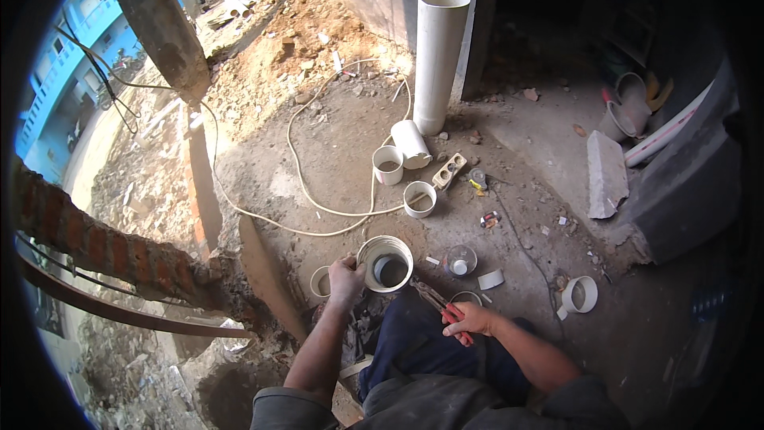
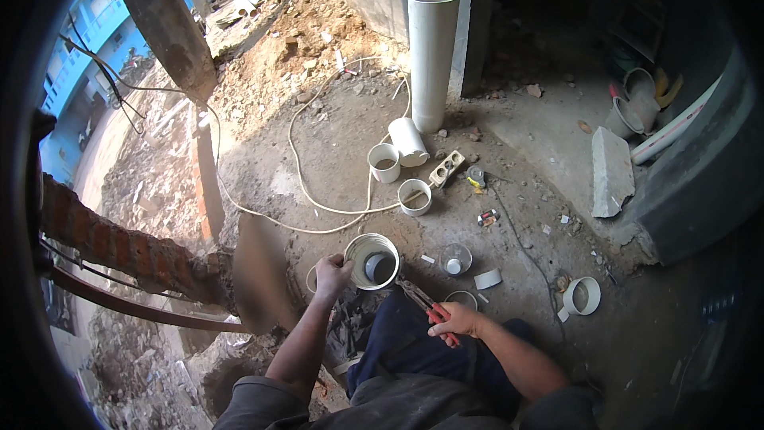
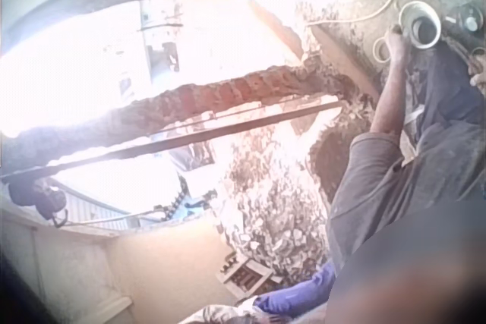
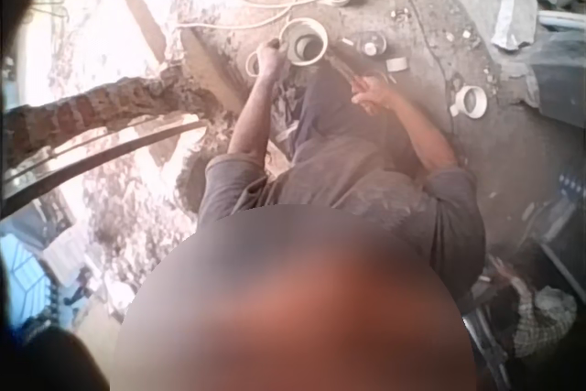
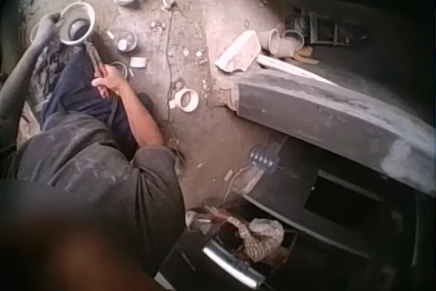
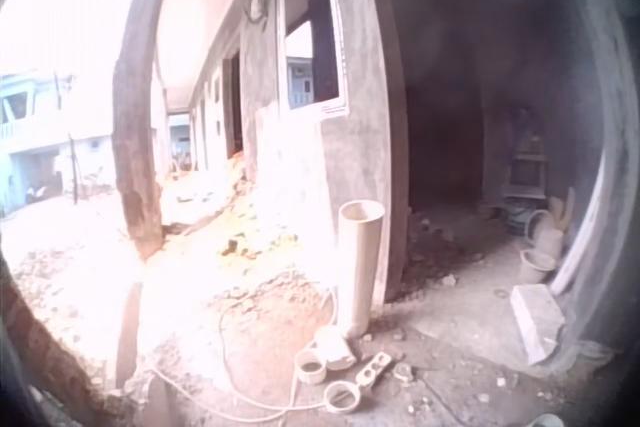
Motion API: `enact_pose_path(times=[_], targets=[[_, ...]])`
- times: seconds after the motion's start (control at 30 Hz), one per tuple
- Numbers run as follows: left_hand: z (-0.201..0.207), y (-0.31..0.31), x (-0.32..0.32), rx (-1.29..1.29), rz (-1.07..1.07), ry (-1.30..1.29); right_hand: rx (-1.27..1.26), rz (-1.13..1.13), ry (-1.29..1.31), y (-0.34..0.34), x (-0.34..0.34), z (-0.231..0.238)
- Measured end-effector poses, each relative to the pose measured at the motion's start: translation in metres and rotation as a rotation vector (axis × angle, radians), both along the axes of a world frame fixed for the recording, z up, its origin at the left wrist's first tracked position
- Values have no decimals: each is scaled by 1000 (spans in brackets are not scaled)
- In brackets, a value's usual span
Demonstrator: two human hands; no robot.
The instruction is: The person sits on the floor and assembles white PVC pipes and fittings. They use pliers to adjust a rubber gasket inside a pipe and repeatedly align and press pipe sections together.
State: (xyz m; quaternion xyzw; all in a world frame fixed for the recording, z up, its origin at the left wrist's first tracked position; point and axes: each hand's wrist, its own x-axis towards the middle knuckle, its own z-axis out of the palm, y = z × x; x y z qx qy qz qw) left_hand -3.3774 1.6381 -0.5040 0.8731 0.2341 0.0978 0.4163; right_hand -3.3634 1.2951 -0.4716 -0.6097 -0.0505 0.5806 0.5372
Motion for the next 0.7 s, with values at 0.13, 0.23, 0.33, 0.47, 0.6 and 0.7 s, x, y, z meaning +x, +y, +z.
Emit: enact_pose_path(times=[0.13,0.23,0.33,0.47,0.6,0.7], targets=[[9,5,-1,-247,-39,55,-133,-154,-954,-4,-6,0],[14,3,-2,-429,-65,-8,-264,-155,-1314,-13,-10,0],[15,3,-5,-577,-5,136,-380,-94,-1482,-16,-10,0],[9,6,-10,-699,103,211,-411,-12,-1505,-16,-10,-1],[1,8,-12,-952,171,169,-408,24,-1435,-15,-12,-2],[-2,10,-14,-1006,146,193,-373,2,-1433,-15,-14,-1]])
